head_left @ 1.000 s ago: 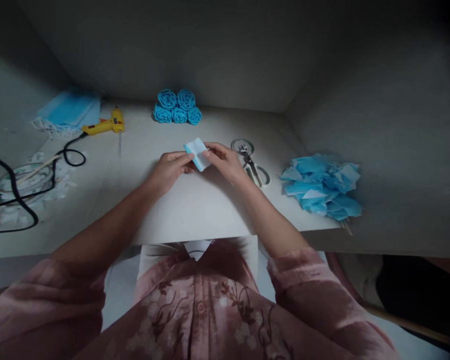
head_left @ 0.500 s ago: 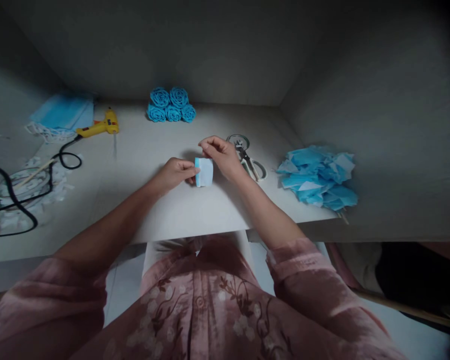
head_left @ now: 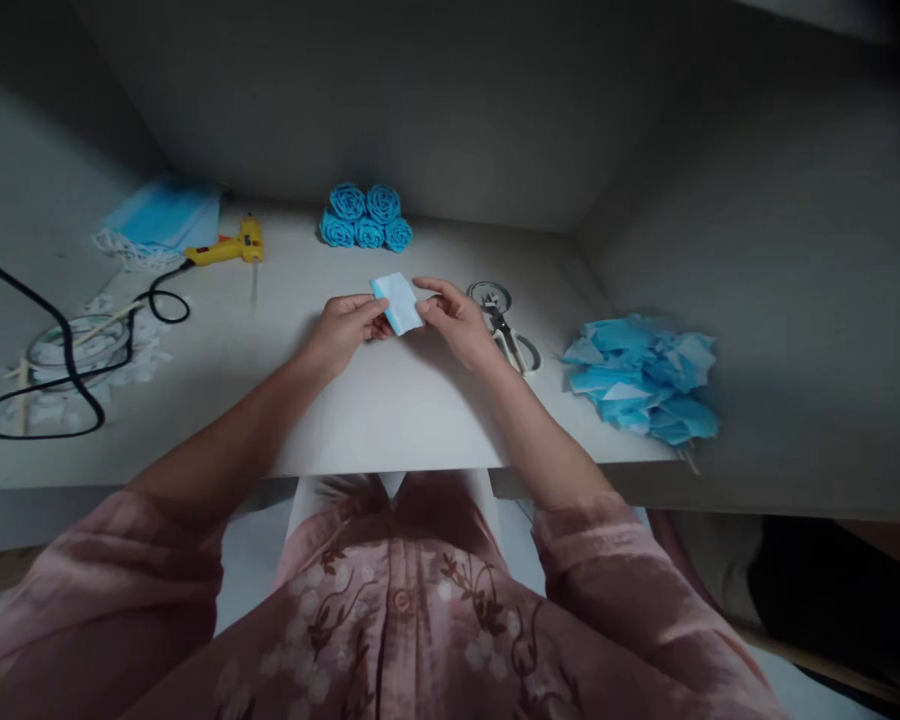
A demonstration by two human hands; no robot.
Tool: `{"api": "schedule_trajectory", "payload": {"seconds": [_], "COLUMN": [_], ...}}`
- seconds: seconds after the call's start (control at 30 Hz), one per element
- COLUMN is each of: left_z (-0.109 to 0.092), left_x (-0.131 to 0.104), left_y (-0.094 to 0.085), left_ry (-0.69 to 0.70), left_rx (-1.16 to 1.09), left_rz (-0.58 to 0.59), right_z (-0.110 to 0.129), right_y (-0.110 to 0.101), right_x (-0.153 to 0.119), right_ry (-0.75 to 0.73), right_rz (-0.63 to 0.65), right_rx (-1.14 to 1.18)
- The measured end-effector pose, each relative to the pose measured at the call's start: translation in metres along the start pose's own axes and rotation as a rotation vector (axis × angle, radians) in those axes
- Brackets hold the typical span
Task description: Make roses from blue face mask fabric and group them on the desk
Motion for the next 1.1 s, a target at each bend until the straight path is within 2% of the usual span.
{"api": "schedule_trajectory", "payload": {"seconds": [0.1, 0.27, 0.43, 0.7, 0.87, 0.97, 1.1], "left_z": [0.001, 0.001, 0.002, 0.002, -0.002, -0.002, -0.001], "left_x": [0.001, 0.0, -0.004, -0.004, -0.002, -0.001, -0.002], "left_y": [-0.003, -0.001, 0.005, 0.004, -0.003, -0.006, -0.005], "left_ry": [-0.028, -0.079, -0.15, -0.075, 0.03, 0.047, 0.031], "left_rx": [-0.086, -0.199, -0.197, -0.077, 0.078, 0.108, 0.078], "left_rz": [-0.024, -0.034, -0.024, -0.009, -0.093, -0.131, -0.102], "right_z": [0.009, 0.037, 0.037, 0.033, 0.03, 0.022, 0.012], "right_y": [-0.01, 0.0, 0.014, 0.02, 0.017, 0.014, 0.014], "right_x": [-0.002, -0.009, -0.012, -0.009, -0.007, -0.007, -0.006], "right_ry": [-0.1, -0.438, -0.521, -0.431, -0.378, -0.277, -0.163], "right_rz": [-0.062, 0.044, 0.088, 0.109, 0.005, -0.073, -0.102], "right_rx": [-0.168, -0.568, -0.655, -0.552, -0.486, -0.36, -0.085]}}
Point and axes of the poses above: each hand's wrist, its own x-axis towards the middle knuckle, its own y-axis out of the palm, z = x × y, the point moved 6 cm from there along x, towards the middle knuckle, and after that the axes turned 1 degree about -z, right-handed, at the moved point
